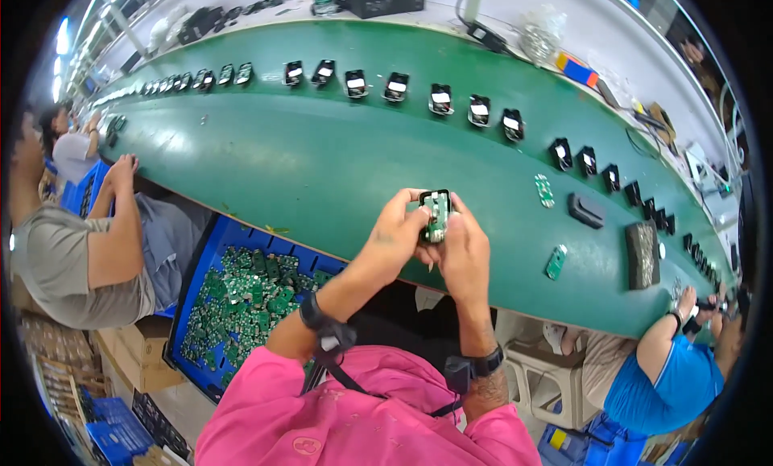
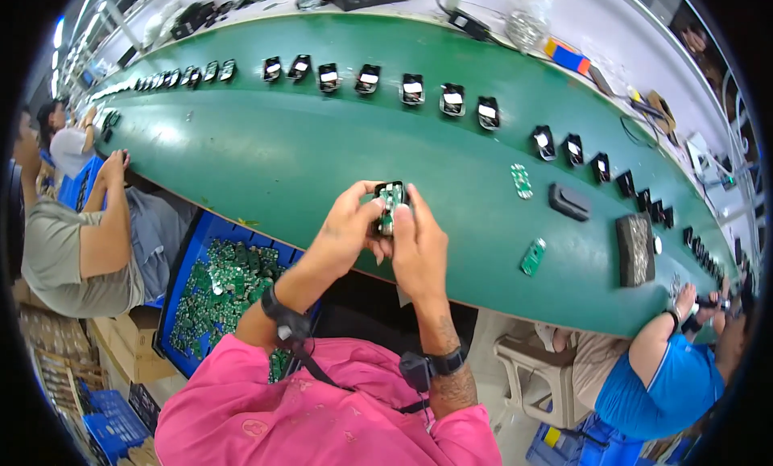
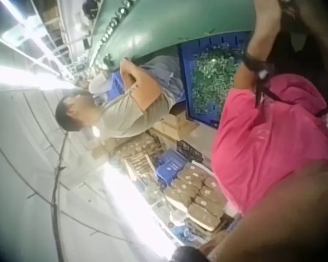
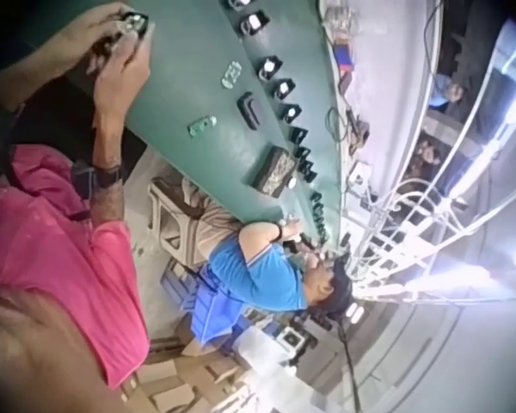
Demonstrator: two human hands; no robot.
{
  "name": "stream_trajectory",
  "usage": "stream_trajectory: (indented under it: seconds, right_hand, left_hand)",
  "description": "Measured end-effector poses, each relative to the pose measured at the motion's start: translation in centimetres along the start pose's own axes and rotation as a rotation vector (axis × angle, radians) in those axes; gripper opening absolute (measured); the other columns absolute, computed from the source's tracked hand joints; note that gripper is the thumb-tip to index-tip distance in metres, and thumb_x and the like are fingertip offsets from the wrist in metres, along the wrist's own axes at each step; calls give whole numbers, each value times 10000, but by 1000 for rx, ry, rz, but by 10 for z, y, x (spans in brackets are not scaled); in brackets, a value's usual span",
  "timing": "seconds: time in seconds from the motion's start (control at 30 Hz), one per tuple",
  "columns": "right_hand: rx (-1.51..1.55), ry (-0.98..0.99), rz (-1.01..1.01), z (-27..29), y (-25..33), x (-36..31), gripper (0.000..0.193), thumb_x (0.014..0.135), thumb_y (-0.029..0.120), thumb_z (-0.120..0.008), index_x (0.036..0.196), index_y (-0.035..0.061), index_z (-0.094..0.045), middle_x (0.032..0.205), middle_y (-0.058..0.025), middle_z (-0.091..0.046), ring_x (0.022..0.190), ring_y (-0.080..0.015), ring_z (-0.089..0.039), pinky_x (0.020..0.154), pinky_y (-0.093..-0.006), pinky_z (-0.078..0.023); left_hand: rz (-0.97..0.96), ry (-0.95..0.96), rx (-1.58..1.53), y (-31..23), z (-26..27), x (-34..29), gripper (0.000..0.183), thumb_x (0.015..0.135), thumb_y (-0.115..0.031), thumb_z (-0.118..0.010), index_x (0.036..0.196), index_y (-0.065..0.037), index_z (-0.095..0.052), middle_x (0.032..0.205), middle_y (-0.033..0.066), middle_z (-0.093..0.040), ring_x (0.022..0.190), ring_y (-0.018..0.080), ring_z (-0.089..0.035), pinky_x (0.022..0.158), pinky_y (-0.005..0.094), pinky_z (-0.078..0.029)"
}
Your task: The person picks up a circuit board and a black plastic casing, fits the board into the casing by hand, and places the assembled unit onto the green conveyor belt.
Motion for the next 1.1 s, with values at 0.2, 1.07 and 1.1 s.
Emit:
stream_trajectory:
  seconds: [0.2,1.07,1.1]
  right_hand:
    - [-320,-1,93,-20,-17,-7,315,957,143,-660,1210,-44,-640,636,-38,-535,555,-84,-477,531,-263,-411]
    - [-458,19,89,-31,-10,-13,154,853,65,-735,965,-22,-674,557,-16,-486,455,-98,-412,449,-262,-329]
    - [-446,20,83,-31,-11,-13,152,852,63,-735,961,-23,-673,558,-19,-495,453,-102,-424,449,-262,-338]
  left_hand:
    - [319,132,-516,-26,41,27,240,1050,-130,-384,1176,40,-497,1142,343,-653,616,194,-689,569,239,-627]
    - [-348,-919,1524,-233,362,215,555,871,-206,-584,1411,-105,-507,1286,243,-618,1082,444,-644,919,524,-527]
    - [-354,-914,1534,-236,363,208,555,871,-206,-584,1411,-105,-507,1286,243,-618,1082,444,-644,919,524,-527]
Point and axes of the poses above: each hand's wrist, its own x-axis towards the middle knuckle, its own z-axis out of the back of the hand, y = z × x, the point moved 9 cm from there along x, towards the middle knuckle
